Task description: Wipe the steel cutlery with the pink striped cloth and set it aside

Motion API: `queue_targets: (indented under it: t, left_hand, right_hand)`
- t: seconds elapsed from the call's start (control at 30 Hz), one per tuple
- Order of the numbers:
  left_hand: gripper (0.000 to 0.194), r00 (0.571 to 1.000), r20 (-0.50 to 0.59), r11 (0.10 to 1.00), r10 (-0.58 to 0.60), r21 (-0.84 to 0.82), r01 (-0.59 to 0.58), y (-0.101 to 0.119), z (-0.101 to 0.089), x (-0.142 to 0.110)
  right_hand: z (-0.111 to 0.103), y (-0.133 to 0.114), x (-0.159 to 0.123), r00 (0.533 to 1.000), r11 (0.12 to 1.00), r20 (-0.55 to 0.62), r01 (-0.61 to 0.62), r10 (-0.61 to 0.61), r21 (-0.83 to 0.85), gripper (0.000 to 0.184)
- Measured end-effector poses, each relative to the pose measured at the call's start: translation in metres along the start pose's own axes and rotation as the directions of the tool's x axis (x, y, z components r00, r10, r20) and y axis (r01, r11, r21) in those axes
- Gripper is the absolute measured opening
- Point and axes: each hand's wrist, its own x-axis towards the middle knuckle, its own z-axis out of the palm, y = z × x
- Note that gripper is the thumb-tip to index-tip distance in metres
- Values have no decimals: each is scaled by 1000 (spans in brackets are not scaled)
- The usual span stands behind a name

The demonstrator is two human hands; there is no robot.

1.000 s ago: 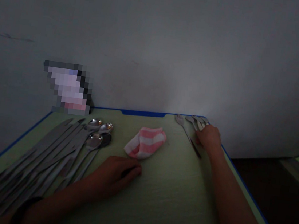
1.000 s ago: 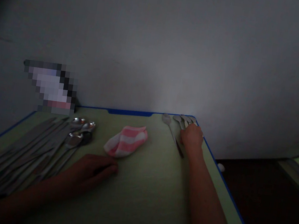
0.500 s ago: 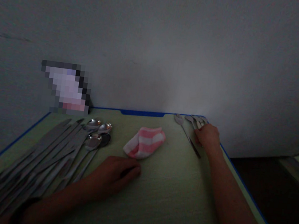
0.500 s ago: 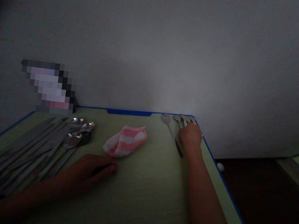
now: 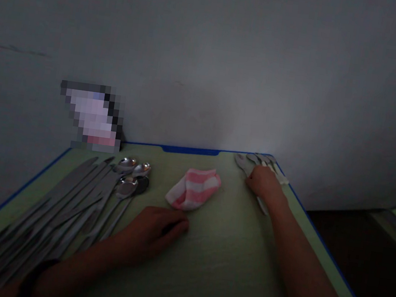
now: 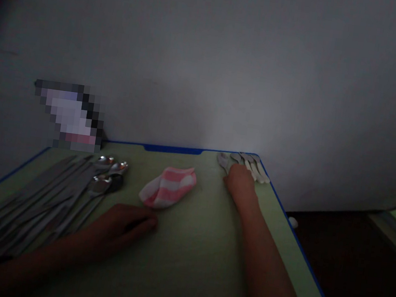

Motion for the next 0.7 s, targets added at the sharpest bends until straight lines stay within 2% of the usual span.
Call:
queue_targets:
  t: [0.17,0.47,0.7]
  left_hand:
    - [30,1000,-10,1000,9,6,-9,0,0,0]
    - [30,1000,7,1000,-3,11,2,0,0,0]
    - [30,1000,12,1000,-9,6,9,1,0,0]
  right_hand:
    - [-5,-5,-2,996,994,57,68,-64,-80,29]
    - [-11,3,-1,981,997,191,55,-44,-54,32]
    - [-21,-9,-9,953,994,285,110,-98,-26,32]
